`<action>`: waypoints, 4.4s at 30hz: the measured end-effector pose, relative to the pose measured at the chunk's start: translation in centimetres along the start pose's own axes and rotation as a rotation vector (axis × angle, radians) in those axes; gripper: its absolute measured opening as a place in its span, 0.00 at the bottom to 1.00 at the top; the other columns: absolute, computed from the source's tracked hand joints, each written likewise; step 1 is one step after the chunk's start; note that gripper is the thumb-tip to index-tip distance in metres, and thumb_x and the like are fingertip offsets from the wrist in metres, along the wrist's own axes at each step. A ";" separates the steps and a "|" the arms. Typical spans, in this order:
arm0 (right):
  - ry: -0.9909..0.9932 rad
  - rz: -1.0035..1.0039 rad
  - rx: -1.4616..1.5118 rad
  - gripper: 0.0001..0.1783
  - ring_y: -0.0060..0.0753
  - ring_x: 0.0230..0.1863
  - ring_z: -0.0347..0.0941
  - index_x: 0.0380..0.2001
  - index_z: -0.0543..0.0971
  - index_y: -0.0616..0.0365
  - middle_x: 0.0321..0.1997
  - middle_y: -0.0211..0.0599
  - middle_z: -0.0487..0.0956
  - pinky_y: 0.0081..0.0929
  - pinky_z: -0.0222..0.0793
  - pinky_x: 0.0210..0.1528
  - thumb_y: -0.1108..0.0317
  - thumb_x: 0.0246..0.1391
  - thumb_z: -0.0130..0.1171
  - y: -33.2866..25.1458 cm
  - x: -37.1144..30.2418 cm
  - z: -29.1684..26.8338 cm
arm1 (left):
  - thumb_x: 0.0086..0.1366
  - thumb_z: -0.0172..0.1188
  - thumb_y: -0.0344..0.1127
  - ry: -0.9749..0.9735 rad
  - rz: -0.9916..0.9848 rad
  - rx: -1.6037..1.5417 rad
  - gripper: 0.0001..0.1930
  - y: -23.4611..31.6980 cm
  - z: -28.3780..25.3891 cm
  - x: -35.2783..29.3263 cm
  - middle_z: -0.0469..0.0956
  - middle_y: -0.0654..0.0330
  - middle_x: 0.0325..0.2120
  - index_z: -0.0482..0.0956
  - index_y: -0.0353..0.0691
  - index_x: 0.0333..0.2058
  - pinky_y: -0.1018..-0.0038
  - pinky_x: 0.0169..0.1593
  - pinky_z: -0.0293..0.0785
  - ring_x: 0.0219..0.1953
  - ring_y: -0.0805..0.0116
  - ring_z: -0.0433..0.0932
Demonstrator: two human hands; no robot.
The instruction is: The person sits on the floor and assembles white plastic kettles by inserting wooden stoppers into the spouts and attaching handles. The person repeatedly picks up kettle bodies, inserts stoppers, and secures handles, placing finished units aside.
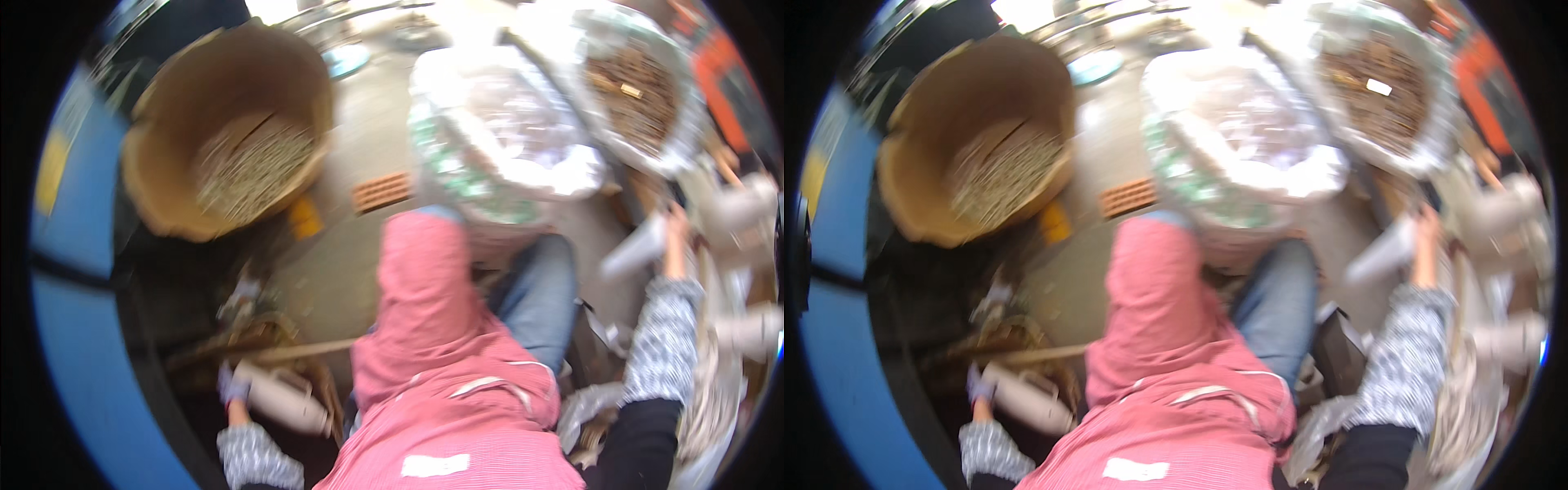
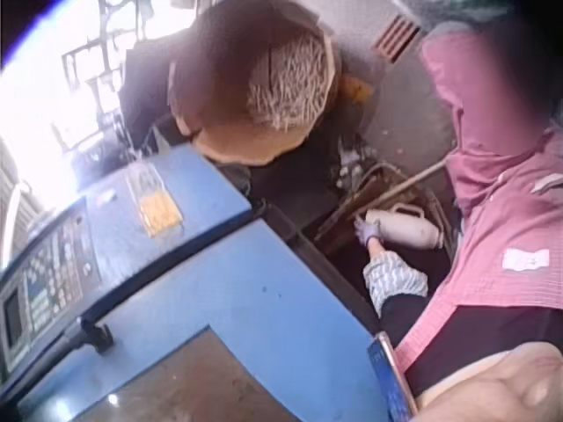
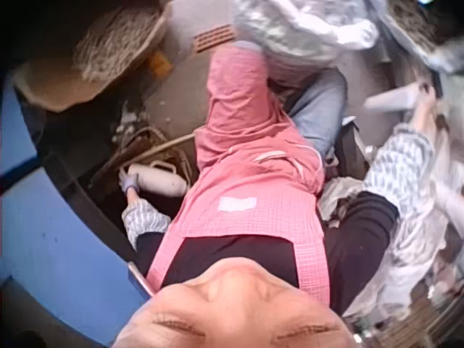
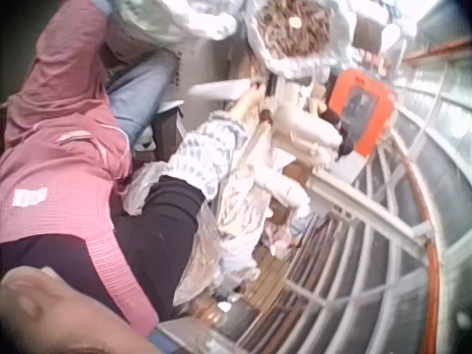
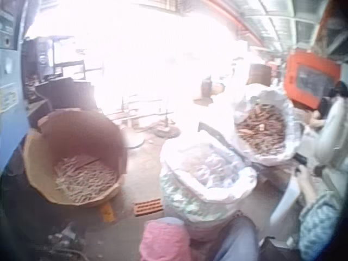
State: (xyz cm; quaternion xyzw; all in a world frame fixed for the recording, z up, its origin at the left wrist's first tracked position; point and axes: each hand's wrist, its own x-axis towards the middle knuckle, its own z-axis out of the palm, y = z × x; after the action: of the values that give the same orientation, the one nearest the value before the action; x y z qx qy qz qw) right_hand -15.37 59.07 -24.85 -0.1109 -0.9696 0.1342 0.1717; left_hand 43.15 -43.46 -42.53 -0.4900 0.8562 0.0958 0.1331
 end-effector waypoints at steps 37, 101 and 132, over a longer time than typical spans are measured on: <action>-0.202 -0.055 1.185 0.05 0.19 0.32 0.74 0.29 0.78 0.60 0.30 0.28 0.79 0.17 0.70 0.34 0.77 0.49 0.65 -22.4 -21.5 -5.6 | 0.57 0.61 0.31 0.150 1.932 -0.471 0.08 61.7 -24.7 -28.5 0.78 0.56 0.40 0.80 0.40 0.36 0.64 0.46 0.73 0.44 0.54 0.76; -0.559 -0.149 1.532 0.16 0.18 0.43 0.69 0.48 0.71 0.59 0.39 0.28 0.74 0.18 0.63 0.48 0.70 0.57 0.59 -33.5 -21.7 -9.2 | 0.56 0.63 0.38 0.431 1.916 -0.656 0.17 60.6 -32.7 -23.2 0.75 0.54 0.42 0.77 0.34 0.40 0.65 0.54 0.65 0.48 0.60 0.72; 0.085 -0.524 0.228 0.17 0.42 0.49 0.72 0.44 0.80 0.53 0.46 0.36 0.79 0.37 0.64 0.55 0.70 0.47 0.61 -38.7 1.0 12.3 | 0.54 0.69 0.31 1.357 1.566 -0.179 0.23 49.9 -42.1 -13.6 0.75 0.59 0.48 0.73 0.44 0.48 0.80 0.40 0.75 0.43 0.71 0.77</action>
State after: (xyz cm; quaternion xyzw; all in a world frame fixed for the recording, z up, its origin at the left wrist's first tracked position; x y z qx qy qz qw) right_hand -27.27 20.21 -24.12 0.1578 -0.9358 0.1885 0.2526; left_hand 0.98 -19.81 3.34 0.2442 0.8195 -0.0771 -0.5127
